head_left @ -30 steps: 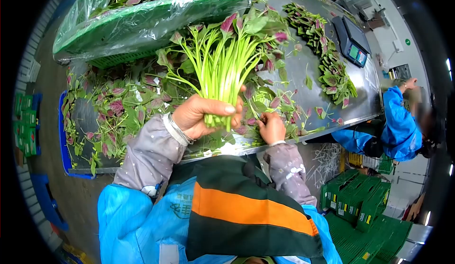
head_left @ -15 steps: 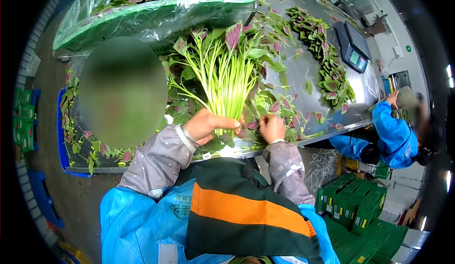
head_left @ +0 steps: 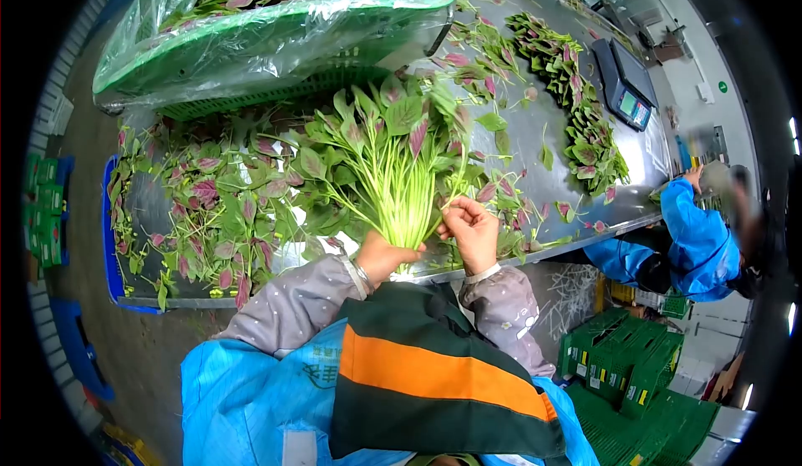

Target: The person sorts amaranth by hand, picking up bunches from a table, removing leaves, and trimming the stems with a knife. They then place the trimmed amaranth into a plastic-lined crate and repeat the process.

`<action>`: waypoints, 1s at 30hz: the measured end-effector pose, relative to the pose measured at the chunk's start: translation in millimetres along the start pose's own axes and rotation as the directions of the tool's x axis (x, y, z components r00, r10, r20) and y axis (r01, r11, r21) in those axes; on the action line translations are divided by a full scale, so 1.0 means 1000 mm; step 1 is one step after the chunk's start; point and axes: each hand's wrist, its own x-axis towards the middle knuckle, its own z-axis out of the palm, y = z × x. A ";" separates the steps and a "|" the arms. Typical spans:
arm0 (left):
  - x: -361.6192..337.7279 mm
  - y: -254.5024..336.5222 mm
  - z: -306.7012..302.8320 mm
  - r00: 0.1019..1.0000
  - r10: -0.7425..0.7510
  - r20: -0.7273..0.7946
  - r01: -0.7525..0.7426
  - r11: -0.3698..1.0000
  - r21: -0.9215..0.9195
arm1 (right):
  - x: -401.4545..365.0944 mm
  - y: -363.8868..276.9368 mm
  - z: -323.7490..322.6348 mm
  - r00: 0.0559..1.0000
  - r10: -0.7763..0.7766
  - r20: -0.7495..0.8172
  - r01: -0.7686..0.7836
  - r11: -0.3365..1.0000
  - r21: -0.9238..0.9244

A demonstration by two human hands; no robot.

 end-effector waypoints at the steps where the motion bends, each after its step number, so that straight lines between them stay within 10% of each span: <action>1: -0.001 0.002 0.001 1.000 0.014 -0.024 -0.014 1.000 -0.004 | 0.000 0.000 -0.002 1.000 0.011 0.007 -0.011 1.000 0.002; 16: -0.006 -0.003 -0.001 0.970 -0.093 0.225 0.133 0.977 -0.167 | 0.005 0.017 0.000 0.986 0.165 0.002 -0.165 0.985 0.053; 23: -0.007 -0.009 -0.005 0.977 -0.157 0.146 0.174 0.979 -0.106 | 0.005 0.024 -0.015 0.957 -0.289 0.001 0.228 0.755 -0.615; 30: -0.006 -0.013 -0.006 0.975 -0.180 0.132 0.191 0.979 -0.071 | 0.002 0.013 -0.023 0.969 -0.246 0.011 0.185 0.699 -0.690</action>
